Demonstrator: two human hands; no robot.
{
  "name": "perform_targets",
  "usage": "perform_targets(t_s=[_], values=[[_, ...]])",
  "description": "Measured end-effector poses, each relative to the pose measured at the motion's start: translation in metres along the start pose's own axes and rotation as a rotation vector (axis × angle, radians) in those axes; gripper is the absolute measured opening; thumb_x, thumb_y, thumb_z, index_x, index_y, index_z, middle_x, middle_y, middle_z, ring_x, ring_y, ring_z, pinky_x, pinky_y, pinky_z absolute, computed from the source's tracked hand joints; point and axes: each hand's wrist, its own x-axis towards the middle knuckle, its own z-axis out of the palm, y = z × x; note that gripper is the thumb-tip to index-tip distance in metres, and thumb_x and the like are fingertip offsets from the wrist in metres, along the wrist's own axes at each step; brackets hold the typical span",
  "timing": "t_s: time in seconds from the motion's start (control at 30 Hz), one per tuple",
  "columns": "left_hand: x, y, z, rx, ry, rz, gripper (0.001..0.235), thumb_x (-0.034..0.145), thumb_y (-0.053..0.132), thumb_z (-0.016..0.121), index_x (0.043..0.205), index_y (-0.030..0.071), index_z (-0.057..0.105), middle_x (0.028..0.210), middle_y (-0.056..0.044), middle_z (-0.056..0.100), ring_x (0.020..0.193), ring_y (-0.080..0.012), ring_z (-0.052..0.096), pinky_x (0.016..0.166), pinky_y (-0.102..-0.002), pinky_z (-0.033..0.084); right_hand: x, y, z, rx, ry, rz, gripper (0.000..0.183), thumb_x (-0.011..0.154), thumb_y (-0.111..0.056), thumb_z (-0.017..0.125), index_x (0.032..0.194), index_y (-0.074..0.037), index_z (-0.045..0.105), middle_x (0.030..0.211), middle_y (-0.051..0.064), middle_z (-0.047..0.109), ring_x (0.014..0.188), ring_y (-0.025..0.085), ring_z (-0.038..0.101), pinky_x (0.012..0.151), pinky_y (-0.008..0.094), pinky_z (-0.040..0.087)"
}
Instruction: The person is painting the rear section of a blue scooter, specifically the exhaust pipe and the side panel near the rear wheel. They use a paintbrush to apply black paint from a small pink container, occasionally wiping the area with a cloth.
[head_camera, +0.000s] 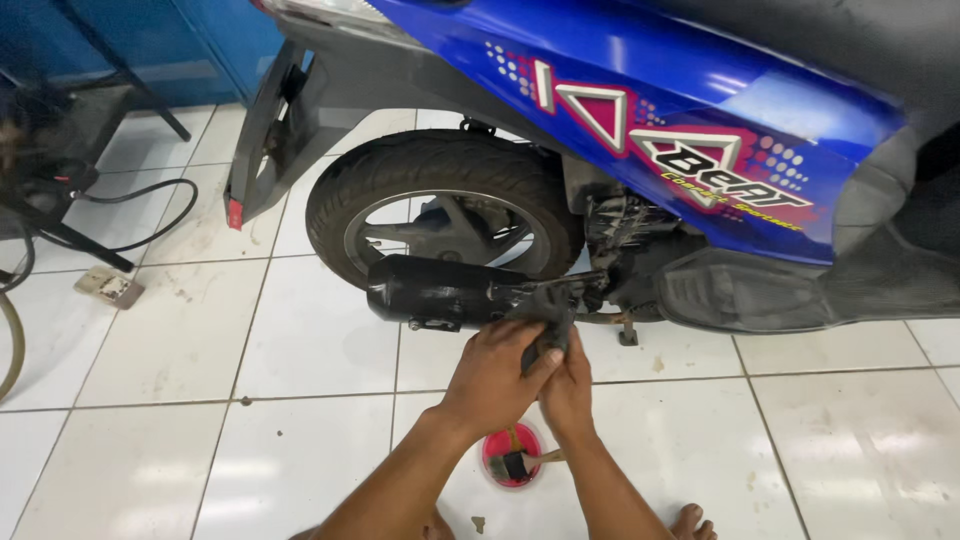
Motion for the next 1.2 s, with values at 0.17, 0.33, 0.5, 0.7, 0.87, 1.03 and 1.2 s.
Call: perform_targets(t_s=[0.17,0.33,0.5,0.7,0.87,1.03,1.2], values=[[0.007,-0.053,0.001,0.428,0.085,-0.075,0.058,0.102,0.042,0.041,0.145,0.004,0.045,0.148,-0.024,0.044,0.144,-0.0396,0.031,0.114,-0.064,0.019,0.013,-0.018,0.009,-0.225,0.168,-0.028,0.046,0.099,-0.023,0.048,0.144,-0.018,0.045,0.145,0.013,0.044,0.135,0.032,0.041,0.114,0.049,0.029],[0.0,-0.046,-0.038,0.547,-0.046,-0.257,0.064,0.104,0.04,0.032,0.156,0.004,0.021,0.163,-0.024,0.015,0.153,-0.0368,0.004,0.117,-0.064,0.005,0.039,0.0,0.046,-0.602,-0.037,-0.241,0.058,0.102,-0.026,0.046,0.153,-0.003,0.032,0.159,0.027,0.026,0.147,0.046,0.021,0.118,0.061,0.013],[-0.006,-0.082,-0.042,0.535,-0.093,-0.362,0.077,0.102,0.053,0.032,0.158,0.005,0.009,0.165,-0.021,0.007,0.154,-0.0342,0.0,0.118,-0.062,0.007,0.056,0.018,0.084,-0.867,-0.322,-0.196,0.058,0.105,-0.038,0.029,0.157,-0.012,0.028,0.166,0.009,0.017,0.152,0.035,0.01,0.12,0.059,0.01],[-0.021,-0.108,-0.059,0.476,0.002,-0.447,0.074,0.103,0.053,0.022,0.158,0.003,0.013,0.161,-0.024,0.021,0.152,-0.0367,0.012,0.117,-0.06,0.017,0.067,-0.008,0.137,-0.841,-0.478,-0.226,0.062,0.104,-0.047,0.022,0.158,-0.016,0.026,0.165,0.007,0.021,0.153,0.033,0.01,0.12,0.058,0.005],[-0.017,-0.112,-0.064,0.428,-0.027,-0.485,0.077,0.102,0.058,0.012,0.159,0.006,0.009,0.163,-0.02,0.015,0.153,-0.034,0.005,0.119,-0.058,0.013,0.072,-0.033,0.167,-0.838,-0.663,-0.359,0.062,0.102,-0.046,0.028,0.157,-0.017,0.027,0.167,0.004,0.017,0.153,0.031,0.011,0.12,0.058,0.008],[-0.007,-0.104,-0.061,0.379,-0.016,-0.45,0.078,0.102,0.059,0.011,0.159,0.006,0.008,0.165,-0.019,0.01,0.154,-0.0344,0.003,0.12,-0.058,0.01,0.057,-0.053,0.138,-0.82,-0.84,-0.463,0.063,0.097,-0.044,0.034,0.155,-0.019,0.032,0.166,0.002,0.021,0.154,0.03,0.007,0.122,0.054,0.004],[-0.011,-0.108,-0.058,0.362,0.019,-0.412,0.074,0.103,0.056,0.01,0.158,0.007,0.014,0.165,-0.018,0.014,0.153,-0.0337,0.008,0.118,-0.058,0.014,0.059,-0.026,0.111,-0.837,-0.719,-0.343,0.059,0.101,-0.038,0.026,0.154,-0.012,0.033,0.164,0.005,0.026,0.152,0.031,0.013,0.122,0.052,0.009]])
